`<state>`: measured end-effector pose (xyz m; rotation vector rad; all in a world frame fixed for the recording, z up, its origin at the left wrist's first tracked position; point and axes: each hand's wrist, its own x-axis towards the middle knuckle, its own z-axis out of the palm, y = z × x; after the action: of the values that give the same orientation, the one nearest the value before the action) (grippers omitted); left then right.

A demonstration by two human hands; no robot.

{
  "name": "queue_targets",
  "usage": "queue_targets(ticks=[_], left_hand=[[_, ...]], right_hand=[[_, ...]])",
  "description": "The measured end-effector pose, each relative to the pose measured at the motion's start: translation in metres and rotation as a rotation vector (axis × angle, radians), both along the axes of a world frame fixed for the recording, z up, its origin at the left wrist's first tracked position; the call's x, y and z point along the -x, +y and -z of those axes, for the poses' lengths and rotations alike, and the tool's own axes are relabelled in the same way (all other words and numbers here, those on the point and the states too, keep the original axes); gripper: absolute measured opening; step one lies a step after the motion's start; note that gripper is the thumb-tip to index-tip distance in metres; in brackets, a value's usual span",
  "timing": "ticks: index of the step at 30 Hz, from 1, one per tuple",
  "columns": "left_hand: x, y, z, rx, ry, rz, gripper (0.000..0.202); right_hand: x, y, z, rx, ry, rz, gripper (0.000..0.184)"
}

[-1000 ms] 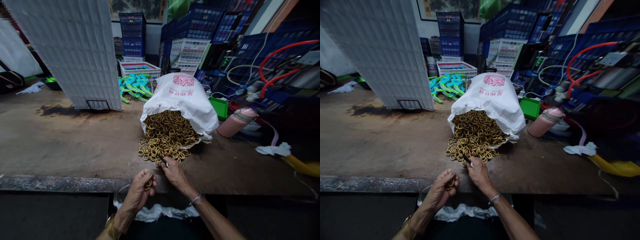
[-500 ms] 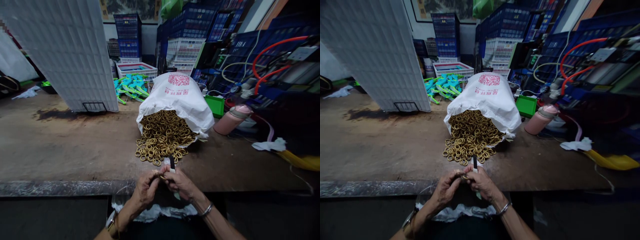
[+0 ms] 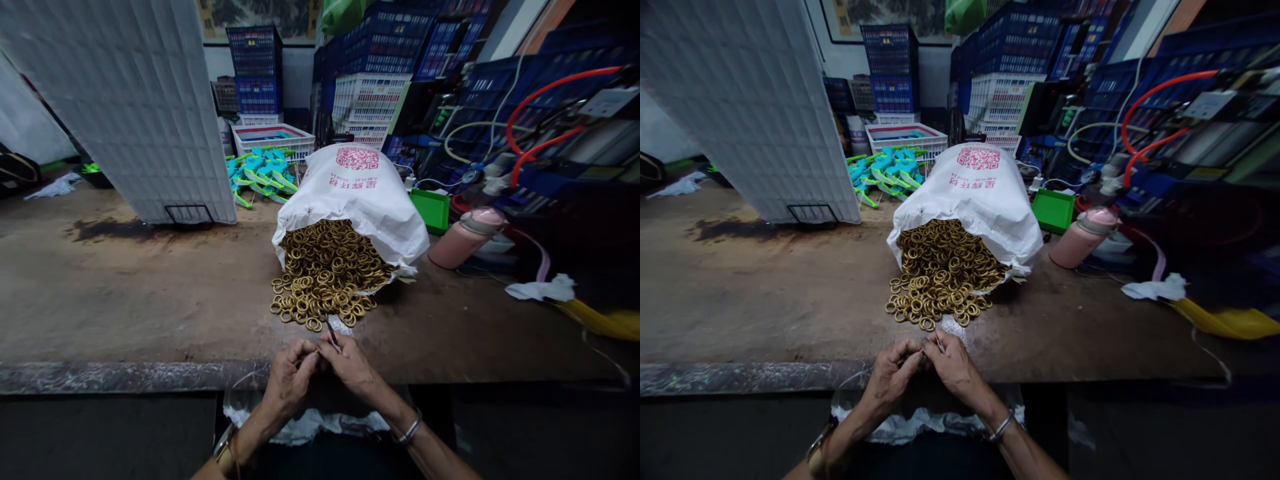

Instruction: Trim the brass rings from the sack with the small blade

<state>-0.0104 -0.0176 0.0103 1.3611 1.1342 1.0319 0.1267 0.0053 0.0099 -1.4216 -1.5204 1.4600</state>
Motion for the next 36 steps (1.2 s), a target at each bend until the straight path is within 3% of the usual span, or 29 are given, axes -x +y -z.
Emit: queue_targets(ticks=[5, 8, 13, 16, 19, 21, 23, 31, 36], left_hand=[[0.001, 0.001, -0.004, 0.323, -0.23, 0.092, 0.029], [0.001, 0.001, -0.005, 0.42, -0.373, 0.112, 0.034], [0.001, -0.002, -0.004, 0.424, -0.479, 0.093, 0.032], [0.003, -0.003, -0.003, 0.423, -0.449, 0.055, 0.03], [0.003, -0.004, -0.003, 0.396, -0.408, 0.02, 0.031], [0.002, -0.004, -0.002, 0.375, -0.392, -0.001, 0.033], [0.001, -0.005, -0.001, 0.346, -0.376, -0.025, 0.034], [0.003, -0.005, -0.007, 0.262, -0.296, -0.044, 0.035], [0.006, -0.016, -0.01, 0.37, -0.365, 0.083, 0.031]], right_hand=[[0.001, 0.001, 0.001, -0.006, 0.029, 0.019, 0.024], [0.002, 0.002, 0.005, 0.01, 0.069, 0.008, 0.025], [0.001, 0.004, 0.006, -0.017, 0.025, -0.005, 0.029], [-0.003, 0.004, 0.005, -0.188, -0.158, 0.001, 0.026], [-0.006, 0.0, 0.004, -0.349, -0.386, -0.106, 0.012], [-0.006, -0.004, 0.003, -0.385, -0.508, -0.197, 0.029], [-0.005, -0.006, 0.0, -0.398, -0.604, -0.237, 0.036], [0.0, -0.005, 0.0, -0.388, -0.866, -0.239, 0.035], [-0.015, 0.011, 0.005, -0.324, -0.988, -0.132, 0.032]])
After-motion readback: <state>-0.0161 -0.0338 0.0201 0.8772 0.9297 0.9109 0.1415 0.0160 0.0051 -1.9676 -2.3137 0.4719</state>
